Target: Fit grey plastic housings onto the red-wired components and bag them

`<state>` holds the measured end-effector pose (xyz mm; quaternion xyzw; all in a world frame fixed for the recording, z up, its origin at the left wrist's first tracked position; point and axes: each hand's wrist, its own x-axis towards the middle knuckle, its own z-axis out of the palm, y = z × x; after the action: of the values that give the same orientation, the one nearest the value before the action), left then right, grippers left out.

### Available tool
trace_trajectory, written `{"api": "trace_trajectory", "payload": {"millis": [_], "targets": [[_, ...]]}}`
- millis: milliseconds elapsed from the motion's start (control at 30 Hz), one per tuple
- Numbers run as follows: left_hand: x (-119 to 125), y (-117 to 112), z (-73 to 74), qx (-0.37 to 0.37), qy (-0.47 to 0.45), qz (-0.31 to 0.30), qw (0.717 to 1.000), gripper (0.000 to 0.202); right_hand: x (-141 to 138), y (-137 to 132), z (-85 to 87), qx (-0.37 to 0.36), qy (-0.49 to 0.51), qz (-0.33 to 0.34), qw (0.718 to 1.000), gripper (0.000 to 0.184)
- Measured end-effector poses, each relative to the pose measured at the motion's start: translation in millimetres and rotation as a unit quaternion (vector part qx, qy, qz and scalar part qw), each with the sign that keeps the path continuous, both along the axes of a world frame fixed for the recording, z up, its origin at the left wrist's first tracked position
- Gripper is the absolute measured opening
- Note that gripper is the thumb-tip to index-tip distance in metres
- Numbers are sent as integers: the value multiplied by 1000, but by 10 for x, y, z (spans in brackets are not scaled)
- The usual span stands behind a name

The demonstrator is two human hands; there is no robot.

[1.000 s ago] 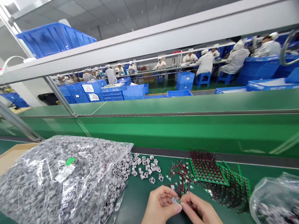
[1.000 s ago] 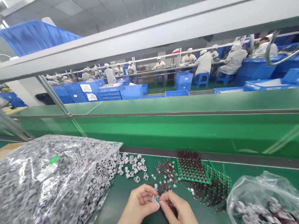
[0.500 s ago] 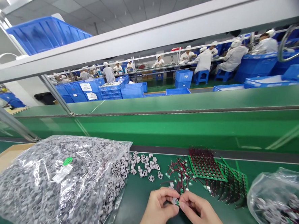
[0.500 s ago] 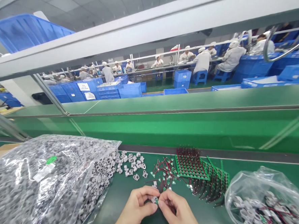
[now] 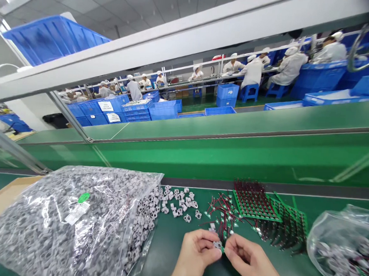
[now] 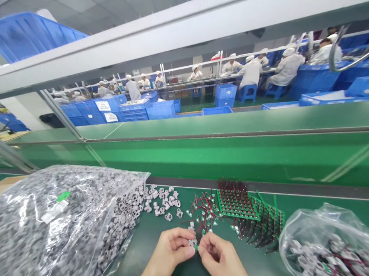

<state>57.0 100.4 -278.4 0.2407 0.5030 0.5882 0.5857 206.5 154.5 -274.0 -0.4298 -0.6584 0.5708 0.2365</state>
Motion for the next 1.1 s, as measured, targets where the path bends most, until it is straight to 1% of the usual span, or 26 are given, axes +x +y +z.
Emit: {"api": "trace_trajectory", "payload": {"millis": [100,200,267,367,467,567,700,800,867,967,1033,1100], "targets": [[-10,-5,10,3,19,-7,1000,48,6,3,-19,4,-11,11,1000,28],[-9,-4,0,2,35,-32,999,49,25,18,-91,10,-30,37,999,26],[-2,-1,-20,-2,41,-31,999,51,37,30,-143,15,-39,47,998,24],[9,3,-47,-2,64,-20,998,48,43,40,-188,23,-47,40,998,21],[14,0,-52,29,113,-29,993,37,34,35,-178,25,-50,31,998,20],[22,-9,-43,56,157,-47,985,29,22,12,-149,30,-46,10,998,22],[50,-16,-24,61,173,-56,981,26,12,-37,-168,42,-33,-16,998,27],[71,-23,3,58,199,-54,977,23,15,-68,-193,73,-36,-20,997,30],[80,-37,22,53,238,-56,968,21,24,-71,-172,109,-48,-7,993,29],[93,-77,39,46,313,-58,947,18,49,-47,-95,163,-64,41,984,25],[108,-108,38,43,352,-61,933,20,69,-31,-58,181,-66,68,979,24],[125,-136,29,43,377,-68,923,23,85,-29,-54,187,-66,82,977,24]]}}
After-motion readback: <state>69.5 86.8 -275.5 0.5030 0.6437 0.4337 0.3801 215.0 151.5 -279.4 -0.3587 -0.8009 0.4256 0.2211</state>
